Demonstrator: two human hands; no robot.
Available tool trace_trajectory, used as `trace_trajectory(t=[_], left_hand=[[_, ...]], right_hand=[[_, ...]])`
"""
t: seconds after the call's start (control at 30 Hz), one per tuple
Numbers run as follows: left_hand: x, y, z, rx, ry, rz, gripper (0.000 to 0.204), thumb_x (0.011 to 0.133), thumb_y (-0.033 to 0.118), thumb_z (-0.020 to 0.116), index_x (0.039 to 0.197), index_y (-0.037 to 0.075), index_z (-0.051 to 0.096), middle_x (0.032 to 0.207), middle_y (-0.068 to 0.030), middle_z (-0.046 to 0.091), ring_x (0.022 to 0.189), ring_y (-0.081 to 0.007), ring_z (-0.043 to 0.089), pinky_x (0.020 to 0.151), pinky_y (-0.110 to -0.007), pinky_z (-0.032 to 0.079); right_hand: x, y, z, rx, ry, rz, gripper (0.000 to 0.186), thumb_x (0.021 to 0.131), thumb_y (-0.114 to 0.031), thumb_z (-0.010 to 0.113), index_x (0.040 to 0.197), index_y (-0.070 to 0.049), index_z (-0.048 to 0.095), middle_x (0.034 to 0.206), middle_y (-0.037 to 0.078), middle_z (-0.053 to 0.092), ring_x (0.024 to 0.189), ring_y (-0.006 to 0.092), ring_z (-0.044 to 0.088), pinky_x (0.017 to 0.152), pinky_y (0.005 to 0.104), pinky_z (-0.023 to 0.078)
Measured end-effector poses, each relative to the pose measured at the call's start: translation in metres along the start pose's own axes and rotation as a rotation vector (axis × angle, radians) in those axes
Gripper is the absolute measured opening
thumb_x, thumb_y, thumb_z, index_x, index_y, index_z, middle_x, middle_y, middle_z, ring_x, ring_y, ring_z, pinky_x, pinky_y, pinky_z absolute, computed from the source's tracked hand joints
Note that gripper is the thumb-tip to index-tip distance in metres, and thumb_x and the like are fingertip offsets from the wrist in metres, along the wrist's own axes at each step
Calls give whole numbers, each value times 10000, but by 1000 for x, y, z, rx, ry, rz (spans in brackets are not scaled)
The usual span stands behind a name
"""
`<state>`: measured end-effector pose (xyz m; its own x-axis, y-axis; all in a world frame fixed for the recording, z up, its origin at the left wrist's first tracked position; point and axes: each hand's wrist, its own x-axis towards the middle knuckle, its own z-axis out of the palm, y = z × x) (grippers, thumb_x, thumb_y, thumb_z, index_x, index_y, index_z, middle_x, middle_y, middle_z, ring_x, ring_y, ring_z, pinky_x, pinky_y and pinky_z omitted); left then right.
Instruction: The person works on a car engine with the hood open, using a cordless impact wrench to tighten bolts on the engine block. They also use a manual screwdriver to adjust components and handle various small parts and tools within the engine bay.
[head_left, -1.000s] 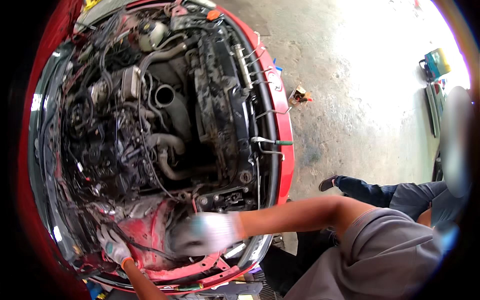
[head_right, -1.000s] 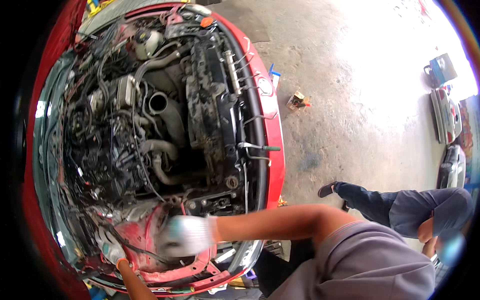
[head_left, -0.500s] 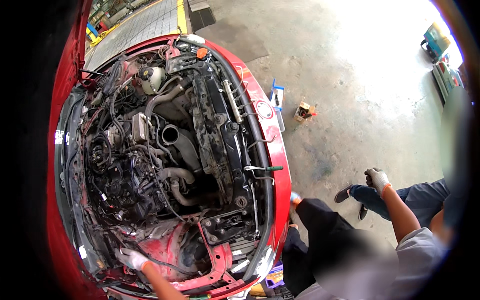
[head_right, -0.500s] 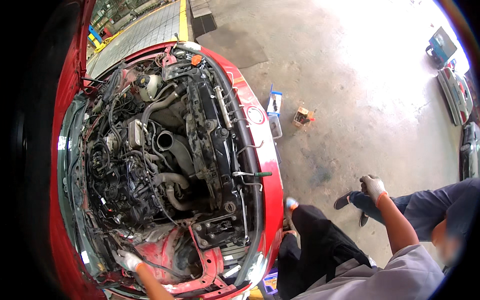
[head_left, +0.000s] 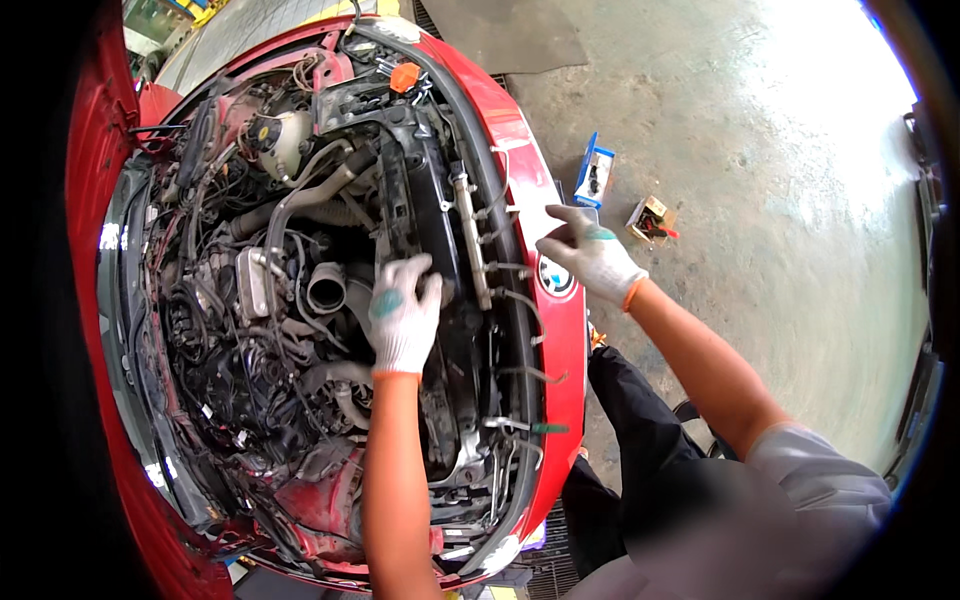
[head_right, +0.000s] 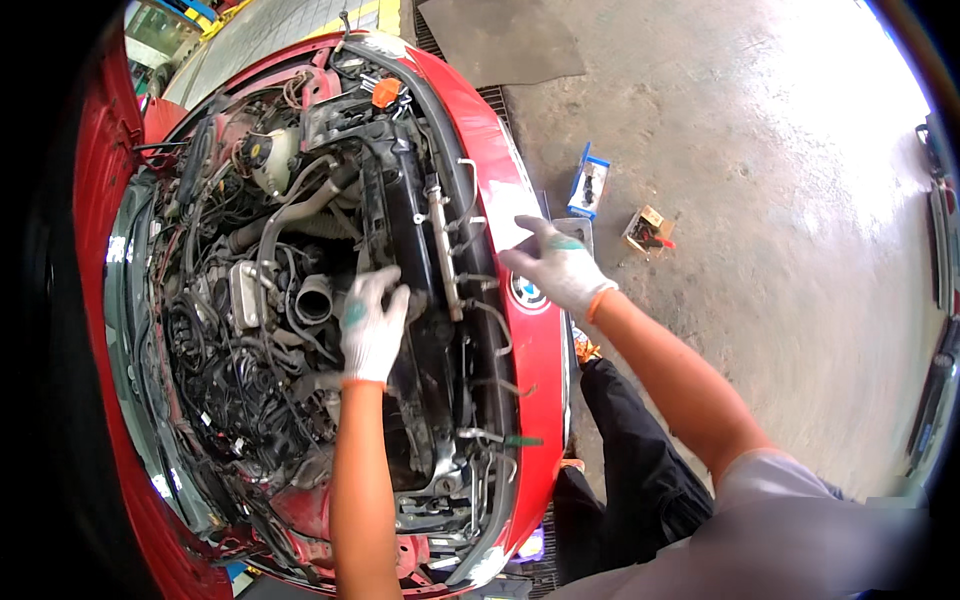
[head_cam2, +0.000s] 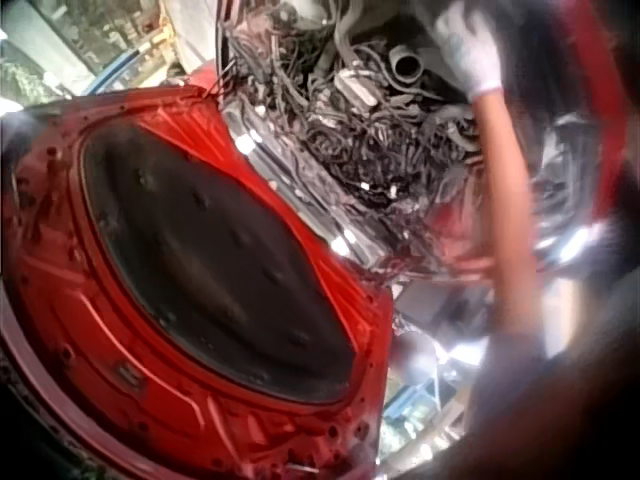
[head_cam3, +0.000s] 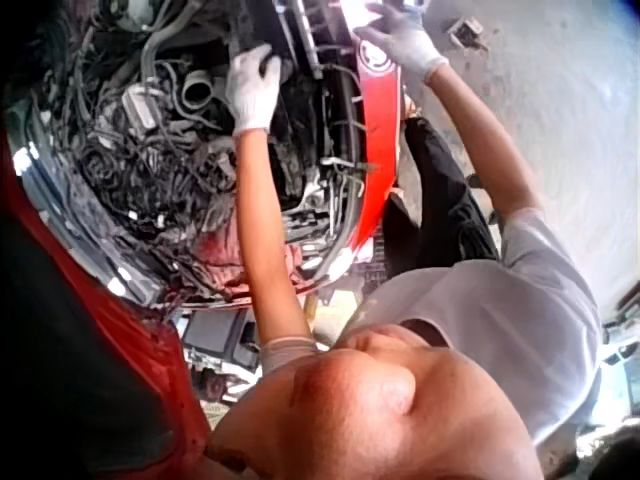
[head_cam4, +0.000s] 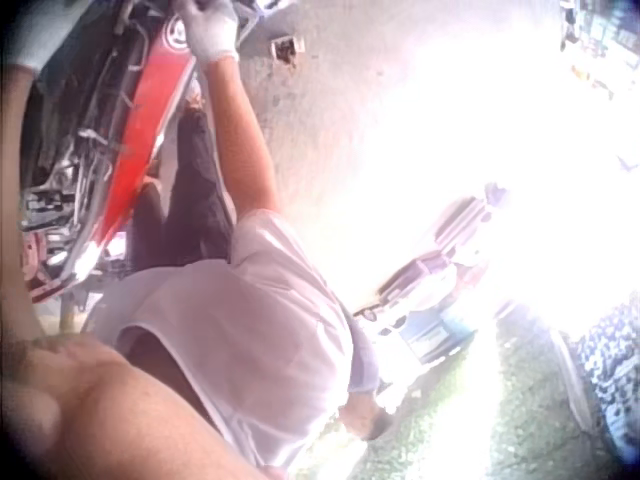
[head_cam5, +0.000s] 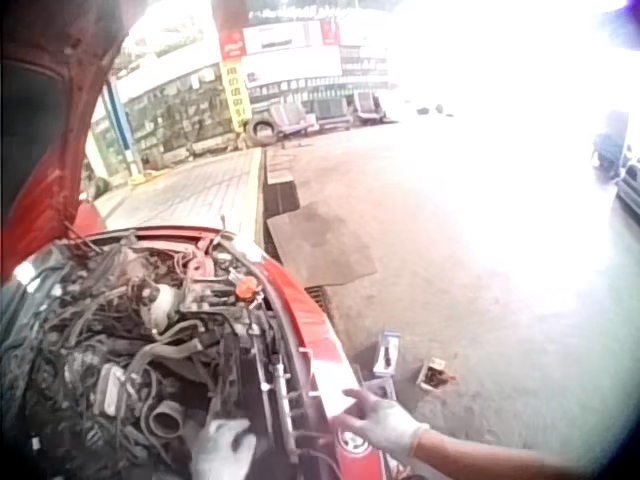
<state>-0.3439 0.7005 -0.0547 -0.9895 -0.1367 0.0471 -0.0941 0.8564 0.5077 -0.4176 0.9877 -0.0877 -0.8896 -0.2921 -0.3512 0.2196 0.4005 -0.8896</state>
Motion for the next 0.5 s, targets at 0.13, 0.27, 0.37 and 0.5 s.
trace_trajectory(t=[0.13, 0.27, 0.37, 0.5], left_hand=[[84, 1, 26, 309, -95, 21, 381, 883, 255, 735, 1243, 142, 675, 1150, -120, 644, 1111, -342, 623, 962, -451, 517], [122, 10, 46, 526, -254, 133, 299, 881, 254, 731, 1161, 155, 689, 1045, -108, 618, 1029, -320, 627, 899, -473, 524], [133, 8, 57, 649, -298, 190, 204, 892, 232, 712, 1057, 118, 680, 1021, -106, 613, 984, -318, 628, 849, -450, 546], [138, 9, 60, 718, -345, 103, 148, 910, 207, 667, 989, 82, 659, 1028, -136, 623, 928, -338, 662, 824, -456, 575]], right_hand=[[44, -39, 15, -136, -183, 52, 725, 881, -451, 751, 1397, 12, 540, 1129, 206, 735, 1051, 318, 708, 939, 390, 535], [60, -41, 29, -185, -58, -43, 453, 897, -382, 738, 1129, 5, 705, 918, 201, 732, 875, 353, 722, 810, 443, 551], [68, -18, 41, -176, -82, -113, 286, 980, -236, 637, 1152, -9, 661, 858, 225, 692, 818, 385, 698, 732, 449, 535], [63, -29, 32, -107, -142, -77, 205, 1009, -175, 588, 1109, -3, 637, 914, 237, 678, 861, 412, 685, 746, 471, 534]])
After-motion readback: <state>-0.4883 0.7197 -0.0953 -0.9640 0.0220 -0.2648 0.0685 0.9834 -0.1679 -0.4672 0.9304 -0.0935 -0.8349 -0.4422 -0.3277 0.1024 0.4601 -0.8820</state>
